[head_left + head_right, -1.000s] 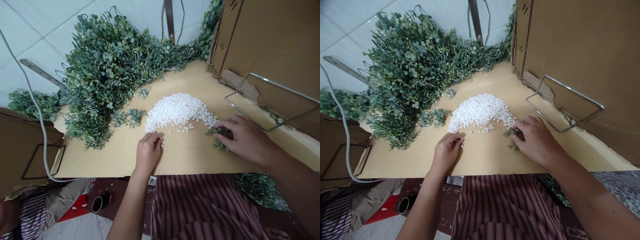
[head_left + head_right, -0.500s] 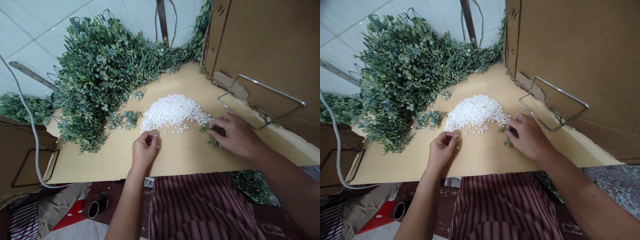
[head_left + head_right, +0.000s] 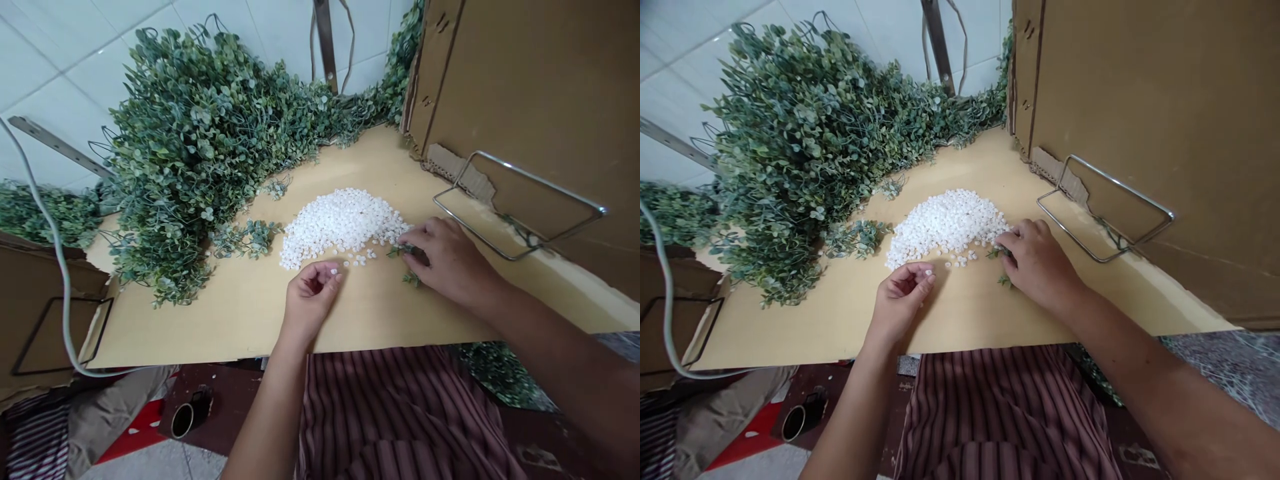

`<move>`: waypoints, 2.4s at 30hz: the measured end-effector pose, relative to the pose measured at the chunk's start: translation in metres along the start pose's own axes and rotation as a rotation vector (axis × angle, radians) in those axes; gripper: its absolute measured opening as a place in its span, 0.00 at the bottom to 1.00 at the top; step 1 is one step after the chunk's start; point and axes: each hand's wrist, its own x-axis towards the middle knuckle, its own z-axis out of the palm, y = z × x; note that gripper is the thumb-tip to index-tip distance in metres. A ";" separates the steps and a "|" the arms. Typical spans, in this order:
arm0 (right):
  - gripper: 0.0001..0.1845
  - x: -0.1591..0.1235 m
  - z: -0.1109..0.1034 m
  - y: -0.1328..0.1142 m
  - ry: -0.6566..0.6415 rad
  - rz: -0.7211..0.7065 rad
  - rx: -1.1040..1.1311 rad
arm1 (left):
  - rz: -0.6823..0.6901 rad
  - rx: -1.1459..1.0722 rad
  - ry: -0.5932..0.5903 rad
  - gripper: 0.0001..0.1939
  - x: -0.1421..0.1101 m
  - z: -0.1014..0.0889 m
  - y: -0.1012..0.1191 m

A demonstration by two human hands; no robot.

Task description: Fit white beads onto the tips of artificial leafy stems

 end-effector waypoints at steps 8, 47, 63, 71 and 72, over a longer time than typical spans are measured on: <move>0.12 0.006 0.006 -0.003 0.057 -0.071 -0.074 | 0.050 -0.020 0.109 0.12 0.003 -0.003 0.004; 0.06 0.029 0.014 -0.010 0.075 0.029 0.086 | -0.101 -0.268 -0.084 0.13 -0.002 0.013 -0.005; 0.03 0.059 -0.021 -0.022 -0.134 0.624 1.194 | -0.099 -0.361 -0.095 0.15 -0.001 0.015 -0.006; 0.03 0.067 -0.035 -0.022 0.205 0.568 1.297 | -0.091 -0.372 -0.071 0.16 0.000 0.019 -0.001; 0.03 0.067 -0.037 -0.022 0.229 0.559 1.326 | -0.095 -0.370 -0.064 0.16 0.000 0.019 -0.001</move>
